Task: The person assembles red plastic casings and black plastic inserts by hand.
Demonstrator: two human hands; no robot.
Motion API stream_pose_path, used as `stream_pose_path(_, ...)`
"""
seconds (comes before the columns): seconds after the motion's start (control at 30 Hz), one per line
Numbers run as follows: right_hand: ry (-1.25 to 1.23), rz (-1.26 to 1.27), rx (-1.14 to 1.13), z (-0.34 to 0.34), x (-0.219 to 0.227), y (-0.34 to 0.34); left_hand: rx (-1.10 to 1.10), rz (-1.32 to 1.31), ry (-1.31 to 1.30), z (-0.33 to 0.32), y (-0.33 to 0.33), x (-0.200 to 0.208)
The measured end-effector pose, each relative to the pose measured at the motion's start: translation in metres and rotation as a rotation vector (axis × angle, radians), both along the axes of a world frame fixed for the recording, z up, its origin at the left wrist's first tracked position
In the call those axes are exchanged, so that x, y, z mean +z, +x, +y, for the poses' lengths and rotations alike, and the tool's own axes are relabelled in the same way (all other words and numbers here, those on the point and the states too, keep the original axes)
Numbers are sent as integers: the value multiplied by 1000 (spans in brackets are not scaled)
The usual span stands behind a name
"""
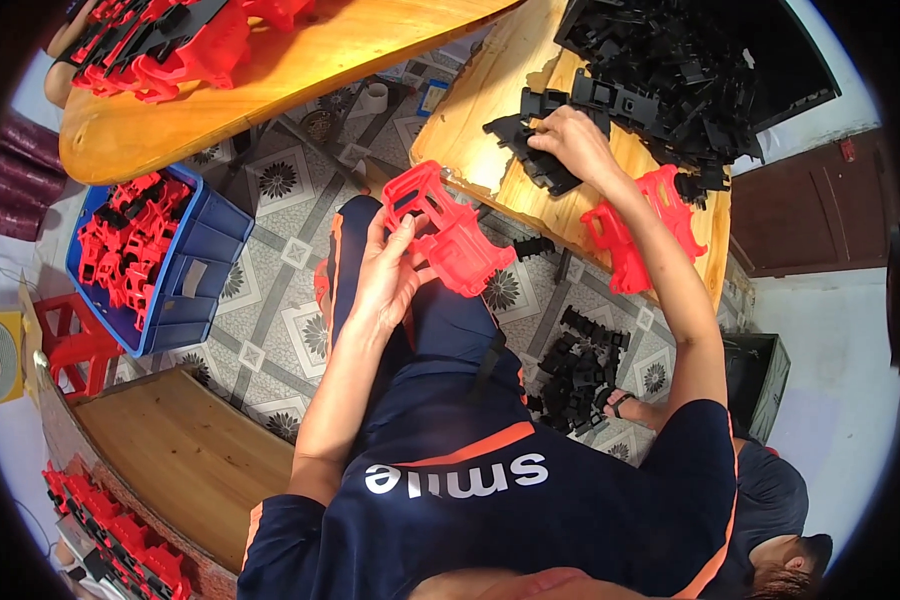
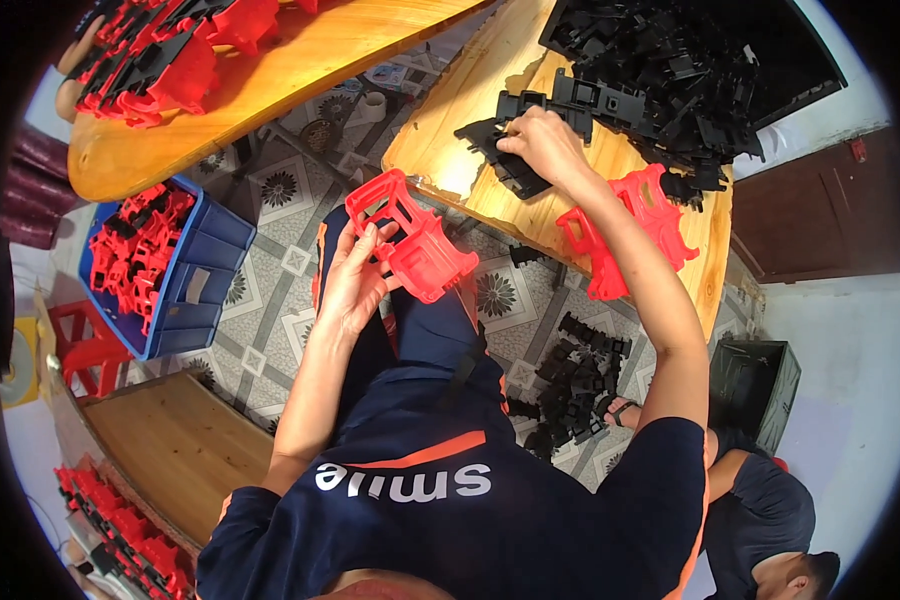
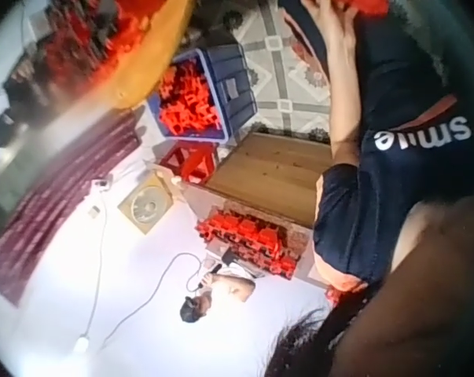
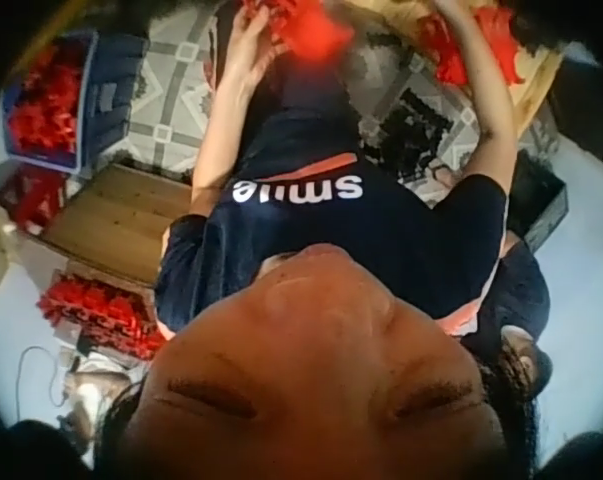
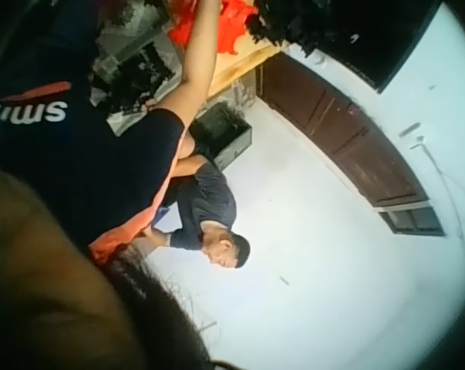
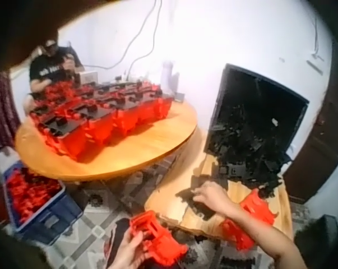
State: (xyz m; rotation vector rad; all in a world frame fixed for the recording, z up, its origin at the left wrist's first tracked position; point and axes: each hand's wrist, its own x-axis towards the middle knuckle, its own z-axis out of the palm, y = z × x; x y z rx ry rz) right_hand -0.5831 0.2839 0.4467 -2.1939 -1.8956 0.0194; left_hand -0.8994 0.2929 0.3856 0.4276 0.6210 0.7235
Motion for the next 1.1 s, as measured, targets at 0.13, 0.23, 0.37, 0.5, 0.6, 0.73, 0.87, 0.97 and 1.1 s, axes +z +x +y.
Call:
stream_pose_path(0.13,107,74,334,9,10,11,3,-1,-3,-1,-3,2)
stream_pose_path(0.23,-27,48,513,21,-3,18,-15,-22,22,2,-4,-2)
stream_pose_path(0.37,-190,189,464,27,-3,18,32,-25,36,3,-3,3)
stream_pose_path(0.5,-254,291,425,26,0,19,75,-43,99,7,-7,7)
stream_pose_path(0.6,-149,258,415,17,3,7,140,-58,174,10,-13,2)
stream_pose_path(0.73,88,316,294,-21,54,-34,206,-61,227,9,-13,0)
stream_pose_path(0.87,200,410,171,-67,64,-123,230,-95,267,7,-11,5)
stream_pose_path(0.97,273,451,147,-77,49,-167,218,-117,306,5,-13,12)
stream_pose_path(1.1,363,402,105,-75,37,-181,201,-109,321,6,-20,14)
